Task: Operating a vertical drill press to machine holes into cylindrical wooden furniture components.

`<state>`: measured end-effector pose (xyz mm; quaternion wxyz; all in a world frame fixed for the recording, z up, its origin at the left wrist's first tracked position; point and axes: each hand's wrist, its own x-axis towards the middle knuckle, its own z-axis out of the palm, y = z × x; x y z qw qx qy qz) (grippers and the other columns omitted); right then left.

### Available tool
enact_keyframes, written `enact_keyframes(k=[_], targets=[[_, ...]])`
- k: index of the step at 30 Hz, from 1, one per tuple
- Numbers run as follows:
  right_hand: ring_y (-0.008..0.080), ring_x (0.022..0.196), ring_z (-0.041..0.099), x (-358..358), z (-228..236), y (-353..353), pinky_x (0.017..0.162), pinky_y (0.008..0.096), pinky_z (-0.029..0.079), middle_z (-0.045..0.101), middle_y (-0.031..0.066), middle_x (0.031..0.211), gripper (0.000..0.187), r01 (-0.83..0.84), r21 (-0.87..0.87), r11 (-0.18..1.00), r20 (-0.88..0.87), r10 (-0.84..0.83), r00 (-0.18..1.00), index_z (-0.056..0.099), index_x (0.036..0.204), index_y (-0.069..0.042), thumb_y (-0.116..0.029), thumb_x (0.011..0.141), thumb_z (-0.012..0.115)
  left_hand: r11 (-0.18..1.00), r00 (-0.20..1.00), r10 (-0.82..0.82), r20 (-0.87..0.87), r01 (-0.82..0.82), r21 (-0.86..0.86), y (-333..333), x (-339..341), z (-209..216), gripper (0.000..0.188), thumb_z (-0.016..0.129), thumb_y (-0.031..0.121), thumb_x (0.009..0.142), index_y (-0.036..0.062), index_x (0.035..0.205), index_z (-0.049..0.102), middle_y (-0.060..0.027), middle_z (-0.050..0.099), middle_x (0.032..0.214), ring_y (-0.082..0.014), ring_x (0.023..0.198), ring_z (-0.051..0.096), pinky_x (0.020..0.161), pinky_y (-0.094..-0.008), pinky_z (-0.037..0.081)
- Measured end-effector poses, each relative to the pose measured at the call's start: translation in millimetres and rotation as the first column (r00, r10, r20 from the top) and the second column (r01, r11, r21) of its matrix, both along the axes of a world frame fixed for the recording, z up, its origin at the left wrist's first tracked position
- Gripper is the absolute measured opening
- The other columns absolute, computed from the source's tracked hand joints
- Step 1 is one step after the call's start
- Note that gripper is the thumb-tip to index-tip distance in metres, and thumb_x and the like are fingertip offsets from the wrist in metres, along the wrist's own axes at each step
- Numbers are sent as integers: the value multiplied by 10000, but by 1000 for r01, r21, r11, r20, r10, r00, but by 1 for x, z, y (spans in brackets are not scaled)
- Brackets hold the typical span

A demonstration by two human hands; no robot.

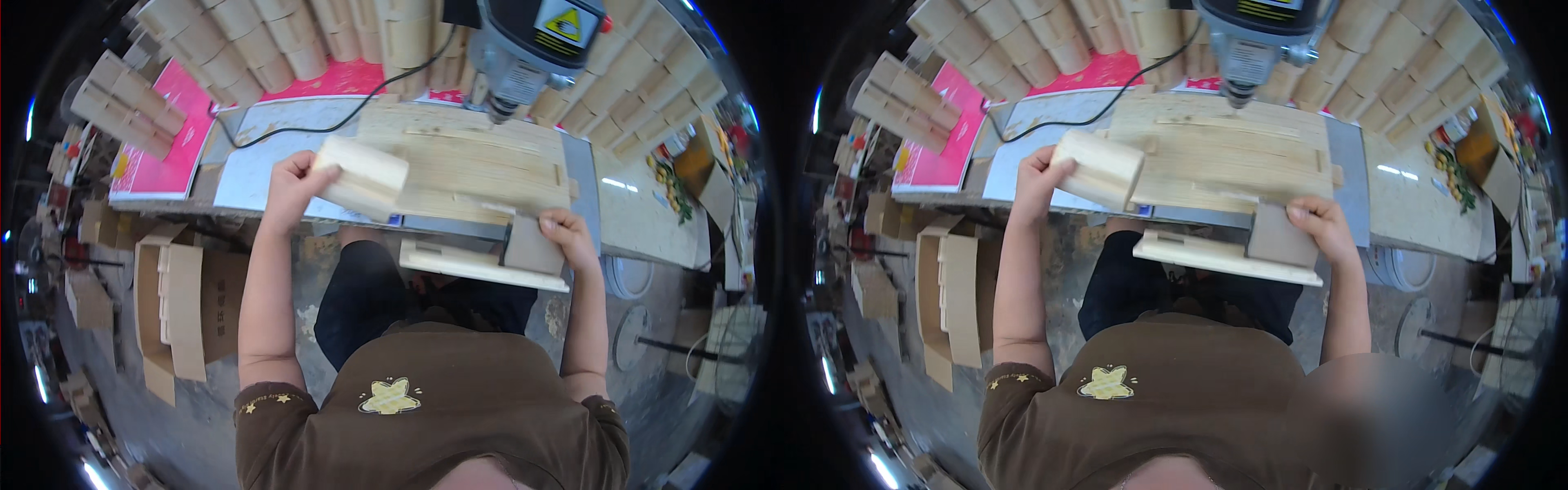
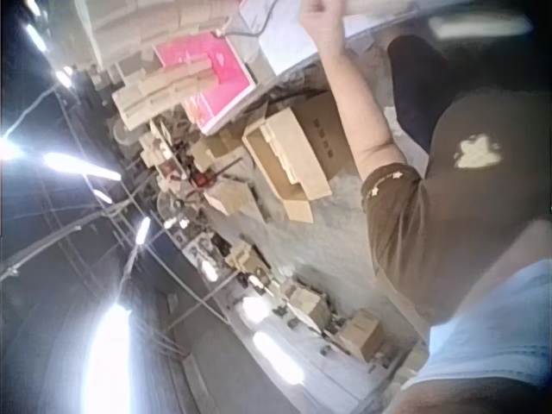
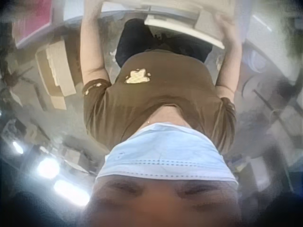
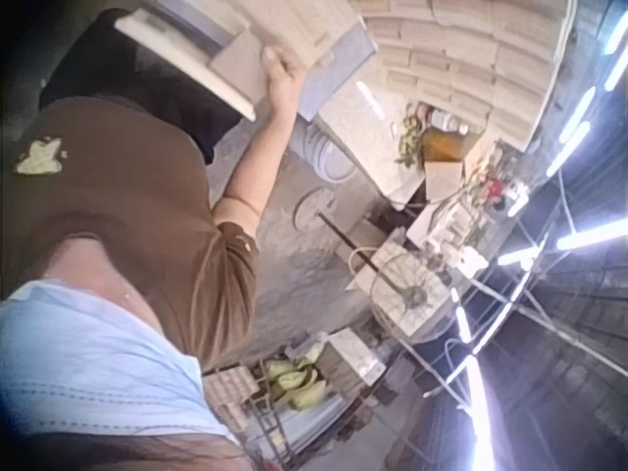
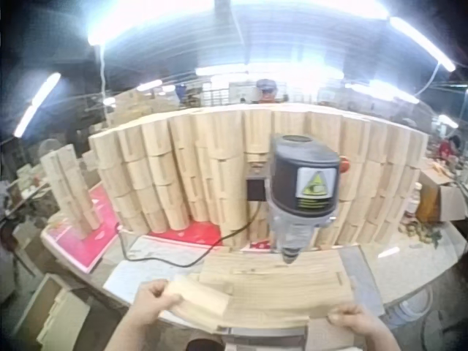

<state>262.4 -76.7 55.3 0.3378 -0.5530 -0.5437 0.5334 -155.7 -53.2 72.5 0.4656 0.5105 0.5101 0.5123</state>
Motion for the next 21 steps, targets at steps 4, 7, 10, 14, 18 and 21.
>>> enact_keyframes(k=[4, 7, 10, 14, 18, 21], targets=[[96, 689, 532, -28, -16, -6, 639, 232, 429, 617, 36, 745, 274, -23, -156, 988, 63, 34, 997, 649, 874, 29, -223, 773, 674, 967, 938, 227, 261, -184, -179, -8, 5, 22, 275, 683, 236, 760, -31, 774, 616, -68, 612, 708, -97, 571, 539, 544, -222, 421], [90, 673, 523, -47, 14, -11, 625, 230, 424, 615, 44, 727, 241, -75, -10, 997, 230, 75, 970, 645, 871, 34, -182, 768, 679, 949, 937, 274, 215, -228, -217, -14, 9, 27, 298, 691, 262, 752, -25, 768, 609, -74, 616, 714, -104, 589, 549, 551, -229, 429], [96, 689, 524, -45, 51, -19, 629, 232, 418, 607, 44, 750, 208, -123, 173, 977, 228, 82, 970, 644, 876, 25, -126, 742, 692, 944, 928, 317, 195, -288, -161, -22, 14, 29, 294, 692, 253, 748, -29, 756, 607, -81, 617, 714, -106, 592, 553, 551, -232, 432], [131, 777, 517, -38, 77, -16, 698, 236, 398, 581, 44, 830, 229, -106, 588, 802, 182, -3, 983, 650, 888, -1, -51, 673, 712, 951, 925, 306, 227, -288, -110, -38, 30, 49, 270, 674, 217, 758, -46, 749, 610, -90, 616, 688, -101, 579, 550, 568, -216, 429], [155, 824, 503, -47, 63, -9, 753, 255, 387, 569, 56, 852, 255, -3, 617, 787, 74, -55, 996, 654, 899, -19, -48, 655, 721, 960, 926, 279, 253, -271, -65, -37, 44, 45, 218, 676, 177, 753, -34, 742, 624, -69, 616, 674, -80, 564, 534, 550, -207, 414], [150, 857, 506, -41, 49, -9, 778, 254, 386, 560, 41, 868, 240, 31, 549, 835, -12, -29, 999, 649, 896, -12, -54, 671, 722, 975, 952, 220, 212, -211, -66, -35, 49, 35, 199, 681, 171, 751, -11, 696, 621, -42, 601, 653, -59, 556, 503, 531, -202, 388]])
